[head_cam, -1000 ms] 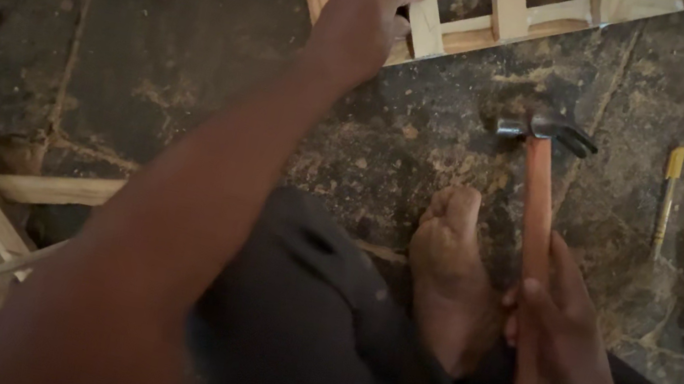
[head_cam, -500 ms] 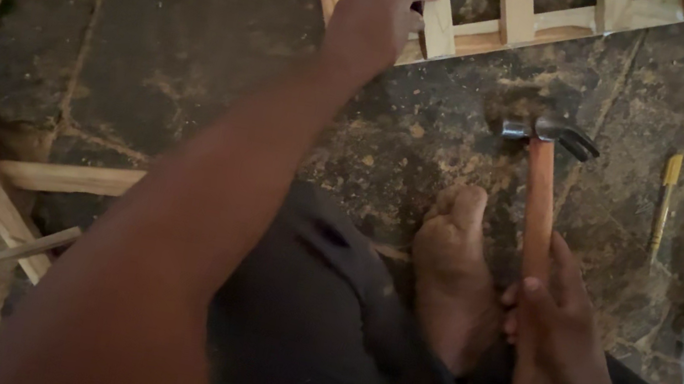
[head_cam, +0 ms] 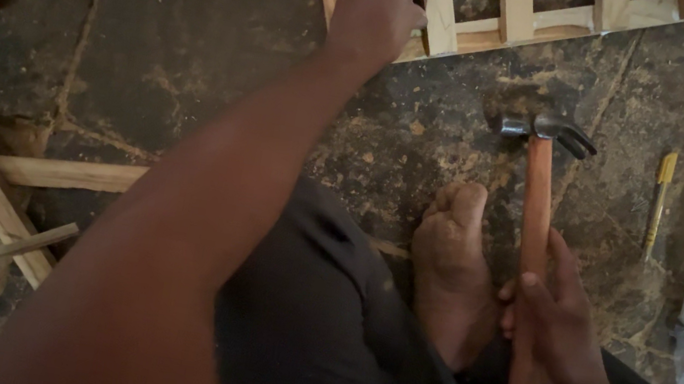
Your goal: The person assembles a rectangular wooden frame by nailing thin wooden slats to a base frame using a hammer and nails. The person positions each slat and hammers nails to secure them in place.
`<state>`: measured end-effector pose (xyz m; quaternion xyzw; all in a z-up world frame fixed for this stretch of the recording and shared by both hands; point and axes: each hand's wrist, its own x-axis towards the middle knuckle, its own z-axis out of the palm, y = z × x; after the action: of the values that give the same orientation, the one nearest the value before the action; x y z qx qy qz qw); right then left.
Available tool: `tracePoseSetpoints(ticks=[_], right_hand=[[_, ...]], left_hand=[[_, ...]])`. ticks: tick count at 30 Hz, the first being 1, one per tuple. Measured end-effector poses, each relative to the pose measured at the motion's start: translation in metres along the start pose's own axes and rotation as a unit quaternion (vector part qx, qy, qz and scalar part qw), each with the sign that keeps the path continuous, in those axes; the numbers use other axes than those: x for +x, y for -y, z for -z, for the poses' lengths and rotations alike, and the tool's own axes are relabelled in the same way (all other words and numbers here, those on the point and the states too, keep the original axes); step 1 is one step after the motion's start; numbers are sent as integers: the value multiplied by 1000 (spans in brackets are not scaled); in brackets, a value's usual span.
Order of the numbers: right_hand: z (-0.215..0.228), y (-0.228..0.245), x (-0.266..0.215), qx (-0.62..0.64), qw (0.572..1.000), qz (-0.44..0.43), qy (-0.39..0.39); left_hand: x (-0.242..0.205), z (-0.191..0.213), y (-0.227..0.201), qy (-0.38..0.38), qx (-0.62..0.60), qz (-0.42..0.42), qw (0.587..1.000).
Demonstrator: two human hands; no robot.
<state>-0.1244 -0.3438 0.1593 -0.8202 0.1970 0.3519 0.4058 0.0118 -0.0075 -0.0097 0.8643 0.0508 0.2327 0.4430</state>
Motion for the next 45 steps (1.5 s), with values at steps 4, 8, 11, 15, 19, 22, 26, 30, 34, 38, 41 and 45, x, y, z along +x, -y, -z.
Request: tracePoseSetpoints(ticks=[4,8,11,15,19,22,26,30,34,38,41,45], right_hand=[[1,-3,0,15,1000,18,7],[0,-2,-1,25,1000,12,11],[2,-7,2,14,1000,0,5],[13,-41,20,26,998,58,15],[21,-72,63,144,979,118,82],[36,-114,81,112,989,85,43],[40,-149,122,123,985,110,55],[50,-164,146,94,980,141,102],[44,-149,124,118,984,110,80],[31,-111,81,141,987,52,55],[26,-76,58,105,994,26,32],[20,-45,42,69,997,12,21]], left_hand=[[4,-1,-1,5,16,25,1000],[4,-1,-4,19,45,62,997],[8,-1,-3,18,51,73,996],[13,2,-2,0,-41,80,996],[33,17,-24,88,-26,203,975],[26,27,-46,138,5,266,954],[39,32,-55,145,22,281,948],[41,27,-46,142,21,293,945],[42,19,-36,156,34,267,951],[43,12,-19,156,69,219,961],[51,10,-12,219,41,254,941],[55,13,-17,224,83,274,932]])
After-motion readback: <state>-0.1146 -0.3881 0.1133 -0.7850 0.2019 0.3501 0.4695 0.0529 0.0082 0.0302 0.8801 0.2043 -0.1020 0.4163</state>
